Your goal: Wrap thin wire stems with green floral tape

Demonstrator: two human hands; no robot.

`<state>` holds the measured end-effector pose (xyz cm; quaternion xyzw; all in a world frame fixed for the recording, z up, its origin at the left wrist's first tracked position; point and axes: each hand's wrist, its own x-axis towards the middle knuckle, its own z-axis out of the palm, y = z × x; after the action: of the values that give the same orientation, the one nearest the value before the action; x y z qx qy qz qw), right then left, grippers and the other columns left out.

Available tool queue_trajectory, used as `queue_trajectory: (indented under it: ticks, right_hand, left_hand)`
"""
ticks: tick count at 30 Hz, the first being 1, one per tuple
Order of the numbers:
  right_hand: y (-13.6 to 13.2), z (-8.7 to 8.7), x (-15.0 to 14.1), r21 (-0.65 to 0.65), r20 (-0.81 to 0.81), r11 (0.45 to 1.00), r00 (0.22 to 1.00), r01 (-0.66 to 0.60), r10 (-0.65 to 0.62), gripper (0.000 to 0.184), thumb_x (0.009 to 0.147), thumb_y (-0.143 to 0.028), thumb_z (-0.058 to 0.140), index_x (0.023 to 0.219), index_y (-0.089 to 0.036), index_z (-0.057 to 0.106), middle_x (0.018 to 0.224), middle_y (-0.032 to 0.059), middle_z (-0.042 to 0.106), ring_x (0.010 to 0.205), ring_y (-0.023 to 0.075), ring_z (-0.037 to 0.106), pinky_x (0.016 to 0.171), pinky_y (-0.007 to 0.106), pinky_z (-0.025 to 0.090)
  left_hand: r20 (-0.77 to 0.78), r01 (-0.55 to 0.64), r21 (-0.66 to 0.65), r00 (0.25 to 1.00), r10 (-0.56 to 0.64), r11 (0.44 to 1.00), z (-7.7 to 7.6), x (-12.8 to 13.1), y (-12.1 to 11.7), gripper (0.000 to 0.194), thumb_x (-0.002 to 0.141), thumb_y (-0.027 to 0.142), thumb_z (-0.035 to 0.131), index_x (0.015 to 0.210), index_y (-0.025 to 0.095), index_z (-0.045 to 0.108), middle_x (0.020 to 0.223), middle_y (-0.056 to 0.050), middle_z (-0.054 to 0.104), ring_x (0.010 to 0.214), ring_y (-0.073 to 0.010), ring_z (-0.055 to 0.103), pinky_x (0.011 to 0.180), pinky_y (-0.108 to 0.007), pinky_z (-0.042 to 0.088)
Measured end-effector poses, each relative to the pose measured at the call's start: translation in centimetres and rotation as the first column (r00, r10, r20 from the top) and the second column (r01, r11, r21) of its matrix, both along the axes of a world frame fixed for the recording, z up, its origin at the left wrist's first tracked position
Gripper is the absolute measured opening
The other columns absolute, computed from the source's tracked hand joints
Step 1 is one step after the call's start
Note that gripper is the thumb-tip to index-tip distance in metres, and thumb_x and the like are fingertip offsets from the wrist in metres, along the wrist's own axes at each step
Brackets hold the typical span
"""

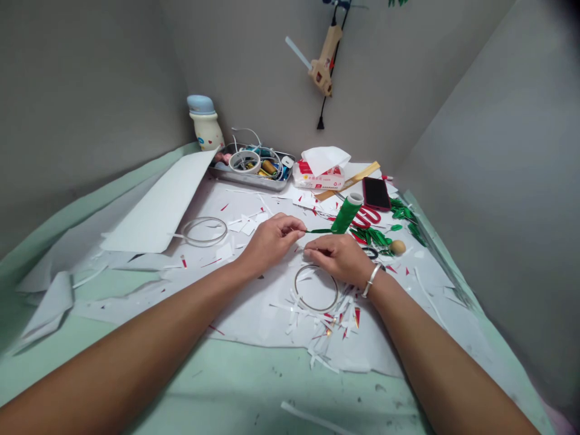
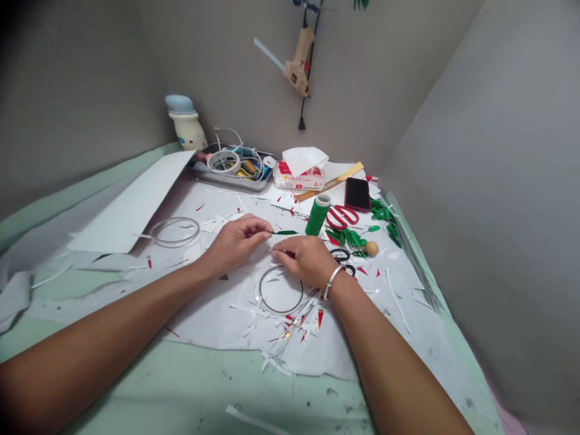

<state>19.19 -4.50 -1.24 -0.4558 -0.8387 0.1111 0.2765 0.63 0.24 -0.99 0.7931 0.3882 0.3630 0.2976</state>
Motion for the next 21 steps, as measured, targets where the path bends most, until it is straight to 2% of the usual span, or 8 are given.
queue_trajectory:
  ticks: [4, 7, 12, 16, 21]
  right_hand:
    - [-0.5, 0.4, -0.6, 0.082, 0.077, 0.996, 0.997, -0.03, 0.024, 0.018, 0.087, -0.025, 0.052, 0.084, -0.021, 0.069, 0.077, 0.0021, 0.07, 0.072, 0.0135, 0.062, 0.067, 0.023, 0.041]
    - [-0.6, 0.5, -0.5, 0.159, 0.098, 0.987, 0.995, -0.019, 0.003, 0.021, 0.088, -0.027, 0.05, 0.086, -0.021, 0.07, 0.078, 0.003, 0.07, 0.073, 0.0143, 0.062, 0.068, 0.024, 0.041]
    - [-0.4, 0.4, 0.0, 0.243, 0.04, 0.97, 0.999, 0.021, -0.032, 0.019, 0.087, -0.025, 0.052, 0.086, -0.021, 0.071, 0.074, 0.0024, 0.07, 0.067, 0.0135, 0.06, 0.064, 0.024, 0.041]
    - [-0.3, 0.5, 0.1, 0.218, -0.003, 0.976, 1.0, 0.016, -0.016, 0.019, 0.086, -0.027, 0.053, 0.086, -0.021, 0.072, 0.074, 0.0026, 0.07, 0.066, 0.0133, 0.06, 0.063, 0.024, 0.042]
    - [0.3, 0.5, 0.8, 0.098, -0.216, 0.99, 0.973, 0.101, -0.078, 0.019, 0.086, -0.027, 0.055, 0.084, -0.02, 0.072, 0.078, 0.0028, 0.071, 0.069, 0.0136, 0.062, 0.065, 0.024, 0.045]
  left_hand:
    - [-0.081, -0.052, 0.045, 0.995, 0.056, 0.998, -0.1, 0.0, 0.0, 0.016, 0.082, 0.024, 0.054, 0.088, 0.02, 0.068, 0.093, -0.004, 0.058, 0.08, -0.0142, 0.055, 0.073, -0.028, 0.044]
    - [-0.159, -0.01, 0.103, 0.987, 0.026, 0.995, -0.1, 0.0, -0.1, 0.015, 0.081, 0.019, 0.052, 0.086, 0.019, 0.067, 0.09, -0.004, 0.059, 0.078, -0.0146, 0.055, 0.071, -0.028, 0.043]
    - [-0.247, 0.046, 0.191, 0.969, 0.003, 0.981, -0.1, 0.1, -0.2, 0.015, 0.081, 0.015, 0.05, 0.083, 0.017, 0.065, 0.083, -0.003, 0.06, 0.076, -0.015, 0.055, 0.07, -0.028, 0.042]
    - [-0.273, 0.053, 0.191, 0.962, 0.001, 0.98, 0.0, 0.1, -0.4, 0.015, 0.08, 0.015, 0.05, 0.083, 0.017, 0.065, 0.082, -0.003, 0.061, 0.075, -0.015, 0.055, 0.069, -0.027, 0.042]
    - [-0.257, 0.228, 0.101, 0.946, -0.196, 0.968, 0.2, 0.2, -0.9, 0.015, 0.08, 0.015, 0.052, 0.083, 0.018, 0.065, 0.082, -0.003, 0.061, 0.076, -0.014, 0.055, 0.071, -0.027, 0.042]
